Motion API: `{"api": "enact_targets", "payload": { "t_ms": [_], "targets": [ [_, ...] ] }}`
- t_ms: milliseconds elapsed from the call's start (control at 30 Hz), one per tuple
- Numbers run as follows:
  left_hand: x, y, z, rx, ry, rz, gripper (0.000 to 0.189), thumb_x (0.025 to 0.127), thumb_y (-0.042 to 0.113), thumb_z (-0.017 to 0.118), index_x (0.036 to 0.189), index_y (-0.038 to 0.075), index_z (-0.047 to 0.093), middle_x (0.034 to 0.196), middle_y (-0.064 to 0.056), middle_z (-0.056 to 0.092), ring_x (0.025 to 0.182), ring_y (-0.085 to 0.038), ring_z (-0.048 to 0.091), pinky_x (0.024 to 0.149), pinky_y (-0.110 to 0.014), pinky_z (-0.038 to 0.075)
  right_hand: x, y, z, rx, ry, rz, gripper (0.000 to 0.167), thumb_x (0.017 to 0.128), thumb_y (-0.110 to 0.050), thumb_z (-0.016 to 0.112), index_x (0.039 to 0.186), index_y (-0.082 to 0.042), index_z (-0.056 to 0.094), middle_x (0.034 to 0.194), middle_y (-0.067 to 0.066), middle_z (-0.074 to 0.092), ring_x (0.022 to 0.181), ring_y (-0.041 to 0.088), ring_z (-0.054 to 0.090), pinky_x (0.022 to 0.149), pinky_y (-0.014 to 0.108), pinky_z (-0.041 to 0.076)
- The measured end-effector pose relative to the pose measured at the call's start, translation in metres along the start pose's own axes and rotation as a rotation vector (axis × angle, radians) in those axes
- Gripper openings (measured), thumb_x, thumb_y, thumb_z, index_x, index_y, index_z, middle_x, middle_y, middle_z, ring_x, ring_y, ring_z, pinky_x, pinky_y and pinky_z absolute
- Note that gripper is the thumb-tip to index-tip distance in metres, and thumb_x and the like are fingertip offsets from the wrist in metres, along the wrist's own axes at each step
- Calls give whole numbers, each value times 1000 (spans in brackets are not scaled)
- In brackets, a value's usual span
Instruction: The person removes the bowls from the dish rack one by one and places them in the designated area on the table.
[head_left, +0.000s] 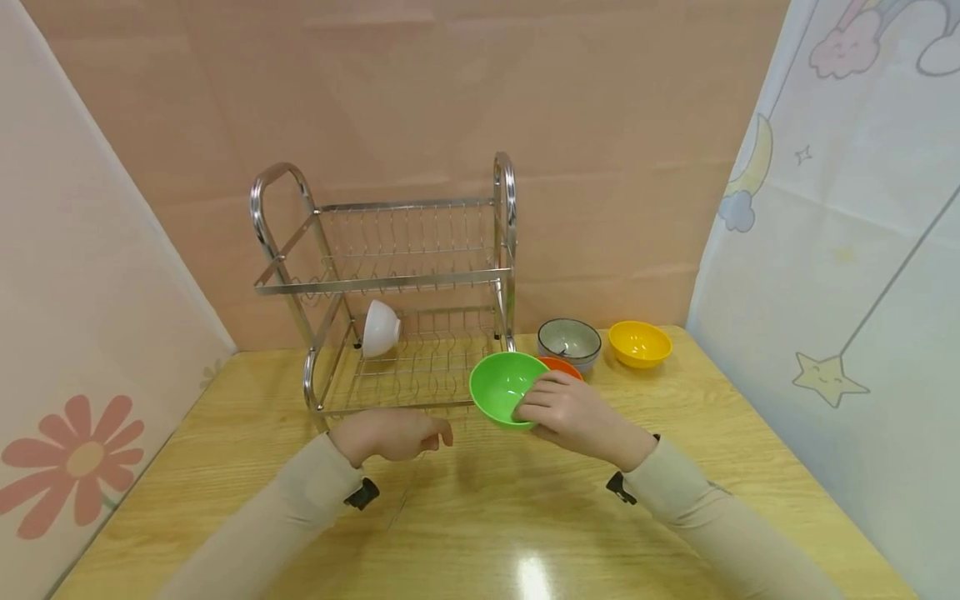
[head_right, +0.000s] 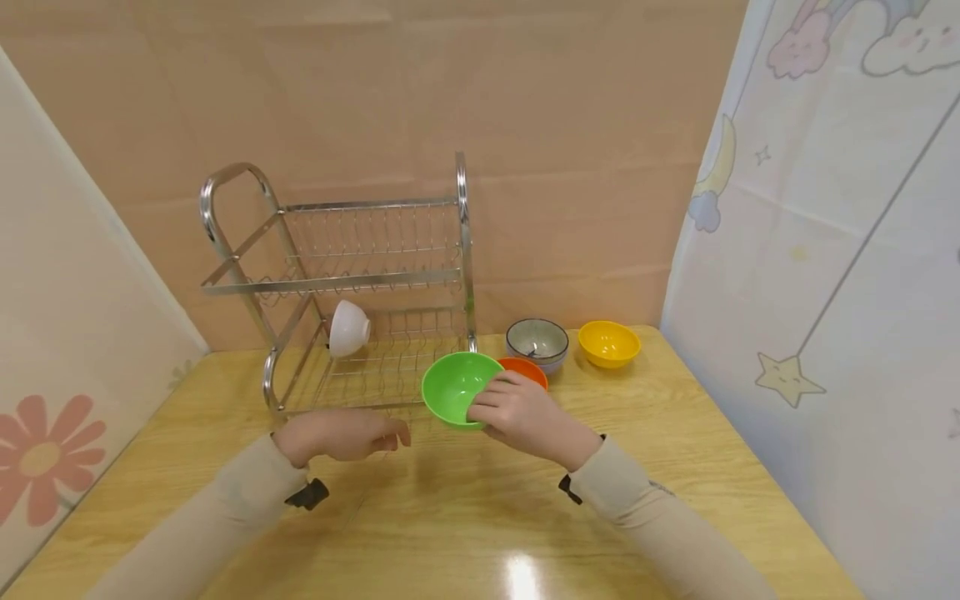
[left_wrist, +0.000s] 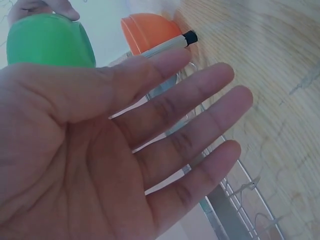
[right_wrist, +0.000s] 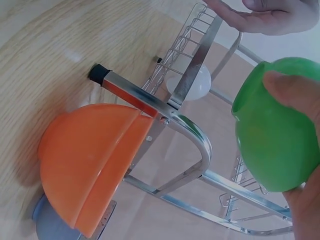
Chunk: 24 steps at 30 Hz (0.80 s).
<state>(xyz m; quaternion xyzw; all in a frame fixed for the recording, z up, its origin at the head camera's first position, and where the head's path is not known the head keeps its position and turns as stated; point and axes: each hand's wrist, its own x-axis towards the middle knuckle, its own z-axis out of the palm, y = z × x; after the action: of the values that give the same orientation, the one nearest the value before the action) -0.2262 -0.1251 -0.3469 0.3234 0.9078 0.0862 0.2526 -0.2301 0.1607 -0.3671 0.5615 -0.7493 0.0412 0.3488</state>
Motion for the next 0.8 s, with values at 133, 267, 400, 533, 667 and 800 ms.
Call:
{"api": "enact_targets", "payload": {
  "t_ms": [133,267,400,533,667,800],
  "targets": [
    [1,0,1,-23,-16,-9,26,103,10,43,122,14,60,120,-5,66,112,-19,62,92,-34,50,-3,0,-2,-5,2,18,26,69,-14,85,91,-14,71,89,-8,71,85,12,65,84,32,51],
    [2,-1,4,-42,-25,-12,27,104,9,42,123,14,60,120,-7,66,112,-20,62,92,-34,51,-7,1,-4,0,4,27,27,67,-13,86,90,-13,71,88,-6,72,85,13,66,84,33,51],
    [2,-1,4,-49,-30,-7,27,104,9,42,123,14,60,120,-7,65,112,-20,62,91,-35,51,-14,5,-9,-15,25,43,33,62,-6,87,89,-12,70,87,-4,72,83,15,65,83,35,51],
    [3,-1,3,-56,-38,-21,28,104,10,41,124,15,59,122,-6,64,114,-20,61,93,-35,50,-24,15,-17,-34,34,74,30,64,-5,84,90,-11,69,86,-3,70,82,16,65,83,37,51],
    [4,-1,0,-40,-34,-31,26,103,15,45,125,17,59,121,-2,65,113,-17,61,93,-35,50,-35,26,-27,-57,52,108,15,86,-23,71,90,-9,68,85,-1,70,81,17,66,82,38,51],
    [5,-1,-1,-12,-31,-21,26,101,27,52,124,18,60,110,5,66,103,-12,62,89,-33,50,-47,40,-34,-97,76,159,46,101,-42,39,90,-6,66,84,2,70,79,21,66,79,39,52]
  ]
}}
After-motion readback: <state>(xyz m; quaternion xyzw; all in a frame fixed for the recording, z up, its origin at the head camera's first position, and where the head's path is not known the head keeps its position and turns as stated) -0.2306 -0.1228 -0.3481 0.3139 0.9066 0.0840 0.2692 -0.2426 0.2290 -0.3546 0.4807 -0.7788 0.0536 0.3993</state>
